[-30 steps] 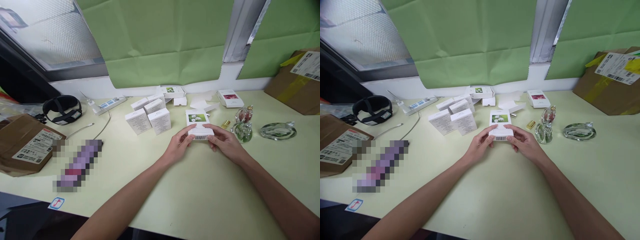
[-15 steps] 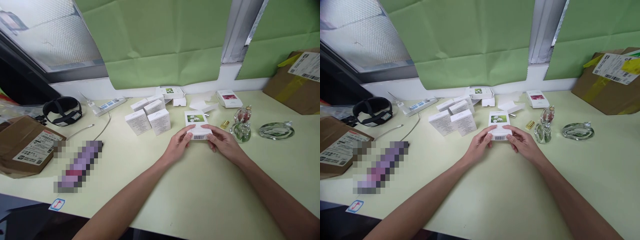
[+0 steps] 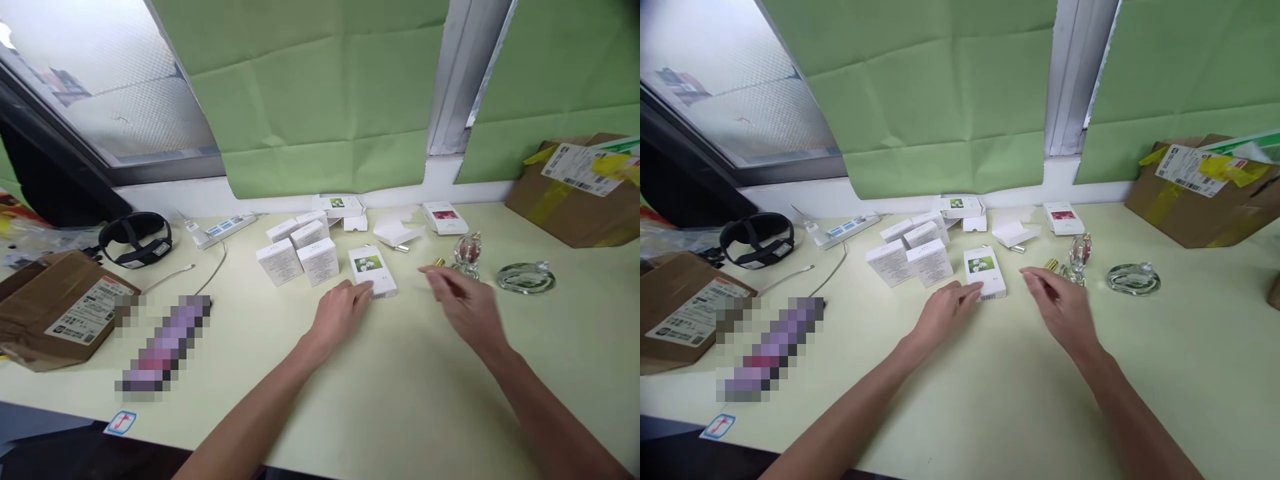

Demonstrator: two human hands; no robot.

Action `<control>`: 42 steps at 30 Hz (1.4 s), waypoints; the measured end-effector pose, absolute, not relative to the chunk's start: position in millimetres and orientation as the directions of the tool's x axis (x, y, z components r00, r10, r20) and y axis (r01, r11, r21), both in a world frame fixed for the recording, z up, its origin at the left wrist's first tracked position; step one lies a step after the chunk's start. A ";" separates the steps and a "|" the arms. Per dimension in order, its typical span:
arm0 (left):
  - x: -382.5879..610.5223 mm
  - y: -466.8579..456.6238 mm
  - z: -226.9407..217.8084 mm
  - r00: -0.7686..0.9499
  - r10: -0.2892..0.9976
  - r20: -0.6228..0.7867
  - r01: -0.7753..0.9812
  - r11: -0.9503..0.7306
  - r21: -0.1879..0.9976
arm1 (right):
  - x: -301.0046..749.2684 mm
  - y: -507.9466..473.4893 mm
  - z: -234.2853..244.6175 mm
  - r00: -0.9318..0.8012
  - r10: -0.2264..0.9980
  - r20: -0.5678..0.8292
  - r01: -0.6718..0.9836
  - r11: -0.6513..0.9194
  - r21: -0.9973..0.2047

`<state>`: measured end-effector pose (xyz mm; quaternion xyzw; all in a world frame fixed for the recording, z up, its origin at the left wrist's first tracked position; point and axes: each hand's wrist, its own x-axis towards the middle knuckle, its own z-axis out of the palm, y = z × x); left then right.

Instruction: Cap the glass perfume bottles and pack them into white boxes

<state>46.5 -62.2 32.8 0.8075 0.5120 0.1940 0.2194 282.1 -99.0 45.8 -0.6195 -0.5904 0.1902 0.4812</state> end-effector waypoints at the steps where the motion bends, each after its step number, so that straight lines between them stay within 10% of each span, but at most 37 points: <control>1: 43.9 -66.8 37.4 0.414 0.906 0.087 0.769 -0.399 0.498 | 289.0 -107.4 52.0 0.352 0.846 0.401 0.562 0.151 -0.813; 4: 45.0 -70.4 51.4 0.479 0.868 0.129 0.781 -0.489 0.389 | 318.4 -121.7 54.2 0.607 0.674 0.421 0.579 -0.013 -0.815; 8: 70.0 -48.0 60.4 0.560 0.806 0.192 0.761 -0.592 0.267 | 347.9 -108.3 29.1 0.490 0.866 0.103 0.723 -0.338 -0.602; 13: 90.7 -41.7 47.0 0.556 0.830 0.042 0.803 -0.549 0.232 | 350.1 -88.6 15.3 0.359 0.933 0.026 0.854 -0.317 -0.411; 29: 72.6 -69.0 55.5 0.560 0.817 0.138 0.798 -0.577 0.173 | 322.1 -94.8 11.9 -0.149 0.989 -0.012 0.633 0.086 -0.770; 38: 61.4 -63.4 68.3 0.494 0.850 0.180 0.770 -0.525 0.363 | 338.7 -108.7 12.1 -0.134 0.989 -0.057 0.327 -0.010 -0.945; 42: 51.0 -67.3 64.9 0.495 0.838 0.230 0.751 -0.546 0.371 | 357.9 -108.4 42.3 0.254 0.932 0.257 0.175 0.217 -0.960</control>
